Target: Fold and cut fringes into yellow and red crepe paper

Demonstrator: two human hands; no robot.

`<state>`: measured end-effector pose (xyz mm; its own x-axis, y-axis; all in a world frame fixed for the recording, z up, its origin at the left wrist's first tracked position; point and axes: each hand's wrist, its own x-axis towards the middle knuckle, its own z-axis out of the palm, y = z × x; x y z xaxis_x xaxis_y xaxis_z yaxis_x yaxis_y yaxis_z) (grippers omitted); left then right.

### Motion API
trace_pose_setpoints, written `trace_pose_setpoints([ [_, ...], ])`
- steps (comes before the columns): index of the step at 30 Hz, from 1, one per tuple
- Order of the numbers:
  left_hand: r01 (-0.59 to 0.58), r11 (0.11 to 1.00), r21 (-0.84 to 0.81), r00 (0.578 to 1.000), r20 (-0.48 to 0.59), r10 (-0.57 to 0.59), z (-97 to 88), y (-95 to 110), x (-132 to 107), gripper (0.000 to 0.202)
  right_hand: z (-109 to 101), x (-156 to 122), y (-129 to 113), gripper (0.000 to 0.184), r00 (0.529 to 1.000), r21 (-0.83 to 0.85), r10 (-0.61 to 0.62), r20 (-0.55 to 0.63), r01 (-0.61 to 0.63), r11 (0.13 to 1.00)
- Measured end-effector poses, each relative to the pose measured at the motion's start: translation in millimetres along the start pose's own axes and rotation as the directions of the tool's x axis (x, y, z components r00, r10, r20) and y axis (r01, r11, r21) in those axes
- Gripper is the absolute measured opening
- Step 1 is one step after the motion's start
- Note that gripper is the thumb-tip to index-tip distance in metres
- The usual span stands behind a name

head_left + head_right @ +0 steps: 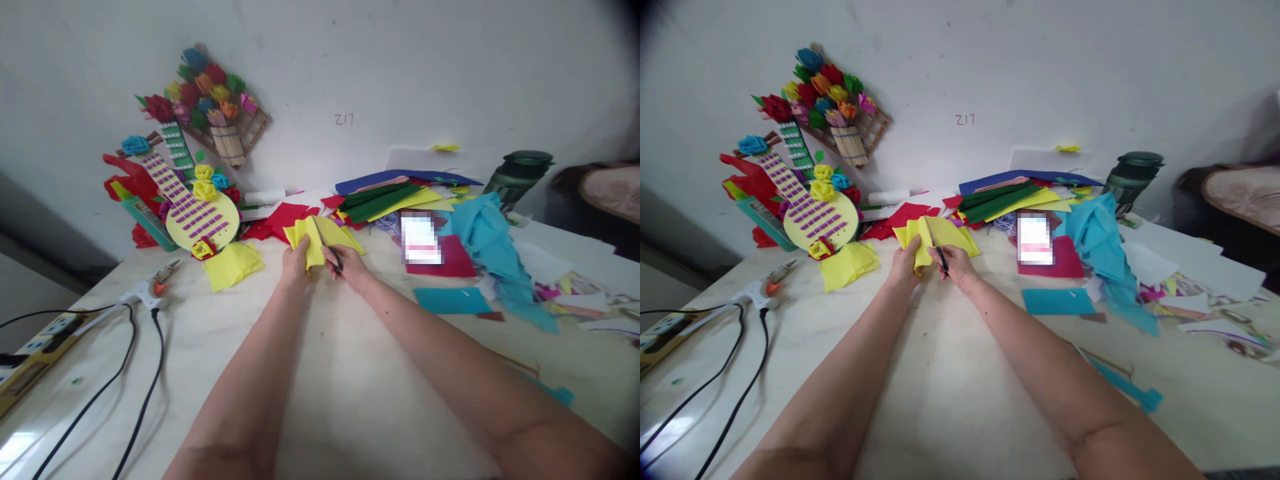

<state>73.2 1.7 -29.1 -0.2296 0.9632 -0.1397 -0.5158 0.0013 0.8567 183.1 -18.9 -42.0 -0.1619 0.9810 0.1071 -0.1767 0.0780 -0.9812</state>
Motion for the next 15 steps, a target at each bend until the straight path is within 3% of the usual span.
trace_pose_setpoints([
  [7,0.008,1.000,0.028,1.000,-0.002,-0.008,-1.1,0.9,-0.9,0.020,1.8,-0.4,-0.8,0.036,1.000,-0.021,0.004,-0.002,-0.004,1.000],
  [15,0.015,0.999,0.034,0.997,0.080,-0.017,-3.9,-1.8,2.1,0.019,-2.1,-3.6,-5.4,0.042,0.999,-0.018,0.016,0.031,-0.016,1.000],
])
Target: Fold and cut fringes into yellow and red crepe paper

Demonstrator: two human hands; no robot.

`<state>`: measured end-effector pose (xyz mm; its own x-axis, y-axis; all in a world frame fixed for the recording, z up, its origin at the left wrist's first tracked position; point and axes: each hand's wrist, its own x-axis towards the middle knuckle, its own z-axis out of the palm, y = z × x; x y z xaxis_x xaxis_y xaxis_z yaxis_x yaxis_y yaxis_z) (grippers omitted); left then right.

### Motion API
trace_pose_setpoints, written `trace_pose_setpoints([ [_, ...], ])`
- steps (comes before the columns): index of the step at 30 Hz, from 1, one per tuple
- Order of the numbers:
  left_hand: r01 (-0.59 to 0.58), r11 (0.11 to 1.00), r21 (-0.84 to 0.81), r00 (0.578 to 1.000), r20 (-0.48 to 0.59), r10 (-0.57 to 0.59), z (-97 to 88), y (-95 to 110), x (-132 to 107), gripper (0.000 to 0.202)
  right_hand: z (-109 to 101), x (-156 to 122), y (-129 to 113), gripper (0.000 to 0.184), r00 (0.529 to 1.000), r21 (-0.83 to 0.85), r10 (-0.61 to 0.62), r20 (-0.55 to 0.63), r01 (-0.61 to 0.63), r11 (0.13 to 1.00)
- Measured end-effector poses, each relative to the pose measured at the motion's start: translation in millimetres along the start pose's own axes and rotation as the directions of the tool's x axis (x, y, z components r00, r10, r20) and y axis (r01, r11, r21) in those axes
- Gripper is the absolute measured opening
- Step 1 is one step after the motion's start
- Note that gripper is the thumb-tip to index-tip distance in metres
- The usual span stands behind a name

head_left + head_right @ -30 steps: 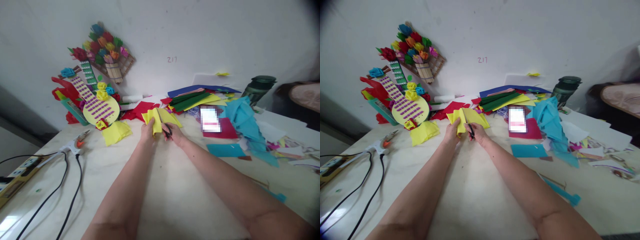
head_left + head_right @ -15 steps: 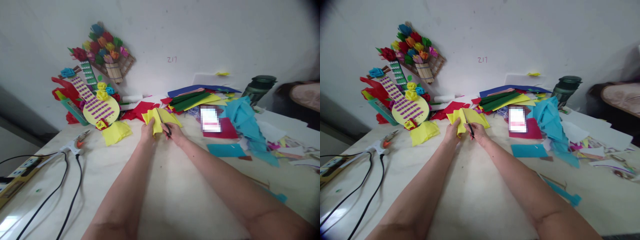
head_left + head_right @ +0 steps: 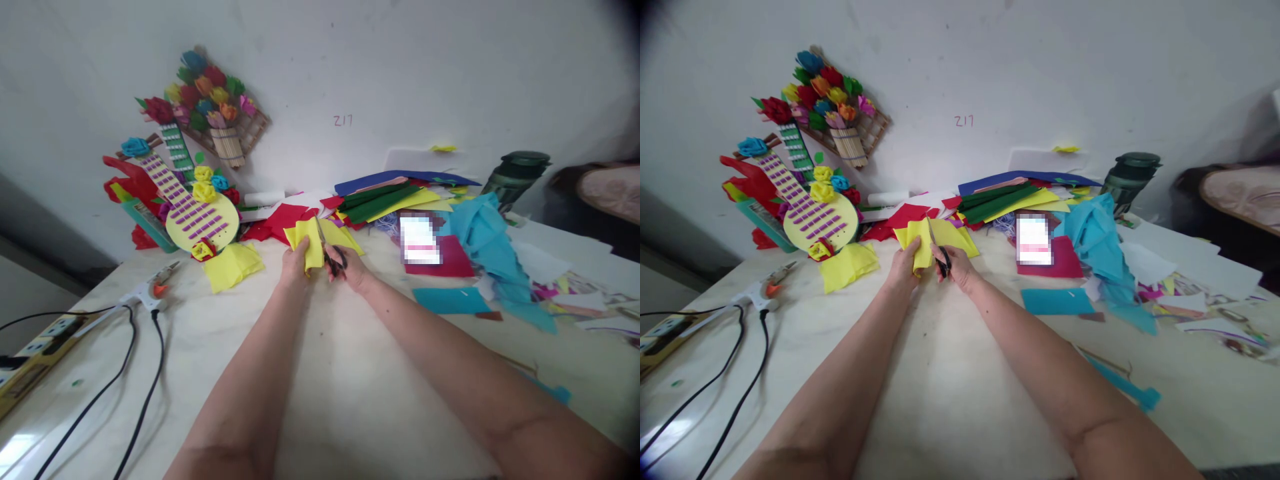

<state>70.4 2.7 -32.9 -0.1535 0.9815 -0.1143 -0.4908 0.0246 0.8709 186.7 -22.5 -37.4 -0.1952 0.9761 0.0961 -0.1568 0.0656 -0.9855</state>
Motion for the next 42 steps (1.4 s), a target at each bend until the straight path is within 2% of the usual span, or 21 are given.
trace_pose_setpoints([
  [10,-0.020,1.000,0.024,0.999,0.042,0.019,-2.7,-5.0,2.2,0.026,1.0,2.5,-1.4,0.040,1.000,0.030,-0.013,-0.022,0.014,0.999],
  [17,-0.020,1.000,-0.014,1.000,-0.014,0.020,-0.4,-1.8,-0.3,0.024,4.6,-1.2,-6.8,0.032,1.000,0.015,0.004,-0.023,-0.003,1.000],
  [24,-0.022,0.999,-0.039,1.000,-0.008,0.022,-0.5,-2.4,1.5,0.023,1.8,-1.3,-3.3,0.040,0.999,0.019,-0.024,0.022,0.023,1.000],
  [32,-0.009,1.000,-0.011,0.999,0.037,0.010,-0.7,-1.9,-0.2,0.021,-2.1,1.7,-0.3,0.036,1.000,0.021,-0.028,0.007,0.028,0.999],
  [42,-0.003,1.000,-0.001,1.000,0.016,0.003,-1.1,-2.2,1.1,0.021,-4.4,3.2,-0.2,0.037,1.000,0.032,-0.018,0.023,0.018,0.999],
])
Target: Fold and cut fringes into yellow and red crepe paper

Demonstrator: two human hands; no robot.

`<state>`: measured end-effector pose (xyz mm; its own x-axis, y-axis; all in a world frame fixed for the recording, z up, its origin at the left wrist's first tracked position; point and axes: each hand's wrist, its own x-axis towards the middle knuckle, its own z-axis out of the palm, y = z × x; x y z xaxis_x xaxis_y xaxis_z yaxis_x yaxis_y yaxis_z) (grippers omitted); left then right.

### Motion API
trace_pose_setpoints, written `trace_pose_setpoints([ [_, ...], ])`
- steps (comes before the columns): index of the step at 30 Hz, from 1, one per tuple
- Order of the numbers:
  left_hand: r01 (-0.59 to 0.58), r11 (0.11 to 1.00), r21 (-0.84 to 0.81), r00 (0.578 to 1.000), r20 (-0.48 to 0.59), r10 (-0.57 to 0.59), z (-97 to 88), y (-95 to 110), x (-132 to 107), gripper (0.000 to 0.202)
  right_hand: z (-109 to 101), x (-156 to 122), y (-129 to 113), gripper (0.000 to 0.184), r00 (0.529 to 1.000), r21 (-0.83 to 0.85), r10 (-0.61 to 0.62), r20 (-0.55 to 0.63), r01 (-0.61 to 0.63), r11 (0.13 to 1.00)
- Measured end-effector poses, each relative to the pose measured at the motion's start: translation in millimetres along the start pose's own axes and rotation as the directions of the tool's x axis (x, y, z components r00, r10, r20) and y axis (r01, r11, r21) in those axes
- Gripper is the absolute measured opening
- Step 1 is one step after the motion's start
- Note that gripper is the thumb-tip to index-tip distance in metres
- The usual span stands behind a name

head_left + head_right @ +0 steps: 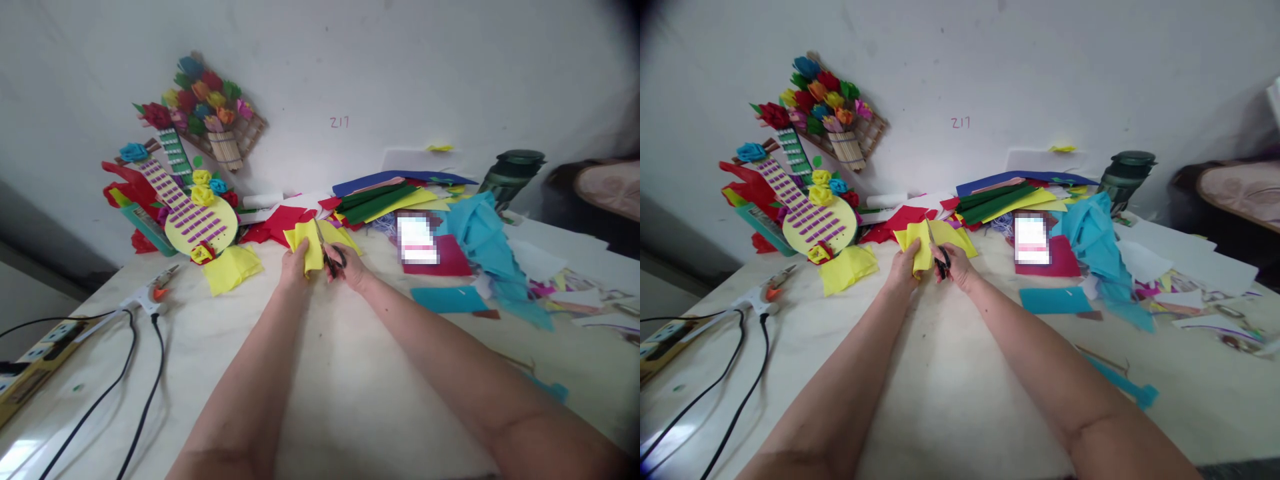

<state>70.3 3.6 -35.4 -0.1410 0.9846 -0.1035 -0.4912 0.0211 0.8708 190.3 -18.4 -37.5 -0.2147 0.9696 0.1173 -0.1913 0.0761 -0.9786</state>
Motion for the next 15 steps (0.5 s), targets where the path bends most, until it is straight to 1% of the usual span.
trace_pose_setpoints([
  [5,0.023,0.999,0.023,1.000,-0.012,-0.022,2.4,2.4,-2.2,0.021,1.4,-0.2,-3.5,0.037,1.000,0.015,-0.002,-0.009,0.002,1.000],
  [9,0.022,1.000,-0.010,0.999,-0.025,-0.023,5.8,4.1,-4.9,0.017,3.8,-1.0,-6.8,0.034,1.000,0.021,-0.016,-0.014,0.016,1.000],
  [12,0.011,1.000,-0.021,1.000,-0.014,-0.011,6.1,3.7,-4.9,0.016,3.6,-0.7,-5.7,0.034,1.000,0.029,-0.020,-0.014,0.020,0.999],
  [15,0.016,1.000,-0.013,1.000,-0.026,-0.016,5.2,3.0,-3.9,0.017,2.9,0.2,-3.9,0.033,1.000,0.031,-0.023,-0.014,0.023,0.999],
])
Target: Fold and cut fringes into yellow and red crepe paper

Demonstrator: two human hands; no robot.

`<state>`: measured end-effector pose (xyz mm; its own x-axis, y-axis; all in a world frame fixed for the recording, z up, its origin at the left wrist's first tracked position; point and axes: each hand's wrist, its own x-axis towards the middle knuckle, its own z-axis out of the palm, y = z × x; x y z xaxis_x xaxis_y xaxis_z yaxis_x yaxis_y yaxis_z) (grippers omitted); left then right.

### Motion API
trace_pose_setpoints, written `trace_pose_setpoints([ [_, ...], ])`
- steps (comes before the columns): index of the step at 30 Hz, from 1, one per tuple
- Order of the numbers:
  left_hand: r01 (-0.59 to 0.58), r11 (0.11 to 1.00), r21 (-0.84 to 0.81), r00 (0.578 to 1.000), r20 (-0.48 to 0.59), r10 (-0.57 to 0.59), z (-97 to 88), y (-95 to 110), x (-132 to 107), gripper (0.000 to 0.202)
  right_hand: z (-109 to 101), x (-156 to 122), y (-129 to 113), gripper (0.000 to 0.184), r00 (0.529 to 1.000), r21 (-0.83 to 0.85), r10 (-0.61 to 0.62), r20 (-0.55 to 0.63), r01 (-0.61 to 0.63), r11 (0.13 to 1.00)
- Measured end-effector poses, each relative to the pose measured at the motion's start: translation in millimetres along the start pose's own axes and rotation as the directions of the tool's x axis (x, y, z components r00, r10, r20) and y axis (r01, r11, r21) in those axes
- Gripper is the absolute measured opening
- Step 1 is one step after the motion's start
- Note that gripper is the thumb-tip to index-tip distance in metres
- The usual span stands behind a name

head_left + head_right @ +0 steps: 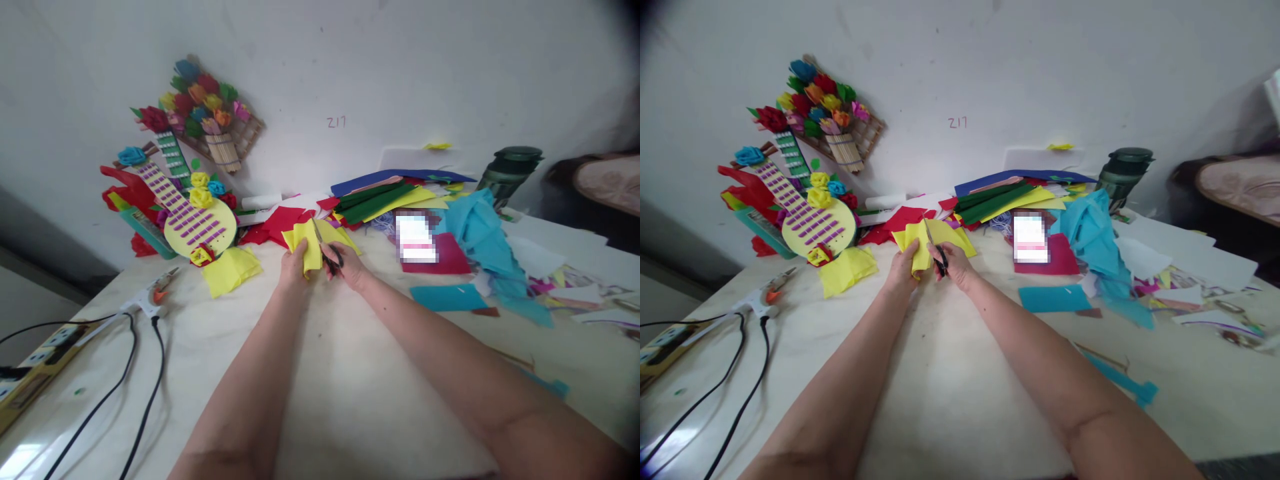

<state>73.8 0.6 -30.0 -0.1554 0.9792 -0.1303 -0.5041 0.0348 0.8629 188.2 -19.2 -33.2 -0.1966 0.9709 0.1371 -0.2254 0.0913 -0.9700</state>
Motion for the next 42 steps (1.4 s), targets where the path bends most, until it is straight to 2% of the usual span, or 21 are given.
trace_pose_setpoints([
  [12,0.023,0.999,0.042,1.000,-0.002,-0.023,-0.9,-0.5,0.0,0.024,2.0,3.6,5.4,0.038,0.999,0.050,0.009,-0.051,-0.006,0.999],
  [21,0.007,0.999,0.040,0.999,0.035,-0.009,-0.9,-0.8,-0.7,0.022,1.8,3.9,6.4,0.040,0.996,0.034,0.019,-0.090,-0.015,0.999],
  [29,0.012,1.000,0.014,1.000,0.005,-0.012,0.8,1.2,-1.0,0.020,6.1,2.3,1.2,0.039,0.993,0.028,0.030,-0.114,-0.027,0.999],
  [36,0.041,0.999,0.019,0.999,0.023,-0.041,-0.2,2.3,-1.5,0.020,1.3,-1.8,-1.4,0.039,0.999,-0.026,0.016,-0.029,-0.017,1.000],
  [42,0.063,0.998,0.017,0.996,0.068,-0.064,-1.9,0.7,0.2,0.021,-1.6,-1.5,-1.7,0.041,1.000,-0.011,0.017,-0.010,-0.017,1.000],
])
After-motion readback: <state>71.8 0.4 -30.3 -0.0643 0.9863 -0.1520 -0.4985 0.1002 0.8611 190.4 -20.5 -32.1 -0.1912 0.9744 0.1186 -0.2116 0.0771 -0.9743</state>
